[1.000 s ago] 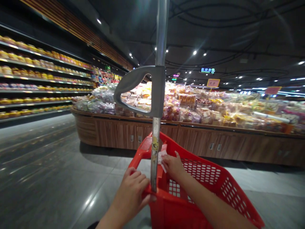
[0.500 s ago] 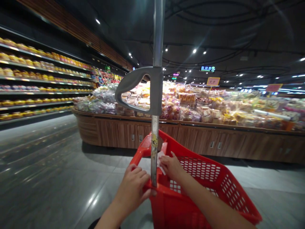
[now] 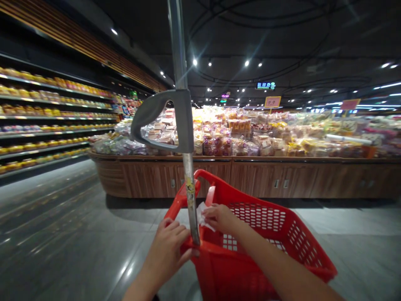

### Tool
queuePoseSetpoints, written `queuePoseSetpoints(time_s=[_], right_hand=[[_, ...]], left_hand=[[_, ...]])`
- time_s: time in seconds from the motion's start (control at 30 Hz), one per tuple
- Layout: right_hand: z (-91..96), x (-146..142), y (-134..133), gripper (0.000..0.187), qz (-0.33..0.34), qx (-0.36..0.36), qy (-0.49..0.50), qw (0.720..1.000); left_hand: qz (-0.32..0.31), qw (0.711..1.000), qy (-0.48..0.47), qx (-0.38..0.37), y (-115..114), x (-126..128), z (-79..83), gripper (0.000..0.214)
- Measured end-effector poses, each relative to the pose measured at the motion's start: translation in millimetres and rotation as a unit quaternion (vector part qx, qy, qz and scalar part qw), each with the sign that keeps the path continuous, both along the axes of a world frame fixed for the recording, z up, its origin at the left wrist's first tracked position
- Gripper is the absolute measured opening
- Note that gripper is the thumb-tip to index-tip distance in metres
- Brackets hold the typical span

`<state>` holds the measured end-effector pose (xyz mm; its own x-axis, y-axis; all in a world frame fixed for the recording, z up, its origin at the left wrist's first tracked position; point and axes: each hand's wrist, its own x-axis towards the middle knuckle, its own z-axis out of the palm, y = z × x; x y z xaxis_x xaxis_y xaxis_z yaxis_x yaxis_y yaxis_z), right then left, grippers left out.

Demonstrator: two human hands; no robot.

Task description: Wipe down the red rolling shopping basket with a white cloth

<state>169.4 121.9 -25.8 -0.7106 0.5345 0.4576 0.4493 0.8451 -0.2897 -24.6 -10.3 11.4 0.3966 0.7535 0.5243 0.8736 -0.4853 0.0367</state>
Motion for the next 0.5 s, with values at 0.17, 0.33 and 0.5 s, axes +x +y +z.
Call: queuePoseSetpoints(time_s=[0.17, 0.33, 0.5], right_hand=[[7.9, 7, 27, 0.017, -0.058, 0.003, -0.013, 0.998], [16.6, 2, 59, 0.02, -0.101, 0.011, -0.006, 0.995], [16.2, -1, 68, 0.018, -0.077, 0.012, -0.01, 0.997]], left_hand=[[-0.001, 1.0, -0.002, -0.005, -1, 0, 1.8, 0.016], [0.003, 1.0, 0.014, 0.005, 0, -1, 0.7, 0.016], [-0.007, 0.998, 0.051, 0.021, 1, -3, -1.1, 0.017]])
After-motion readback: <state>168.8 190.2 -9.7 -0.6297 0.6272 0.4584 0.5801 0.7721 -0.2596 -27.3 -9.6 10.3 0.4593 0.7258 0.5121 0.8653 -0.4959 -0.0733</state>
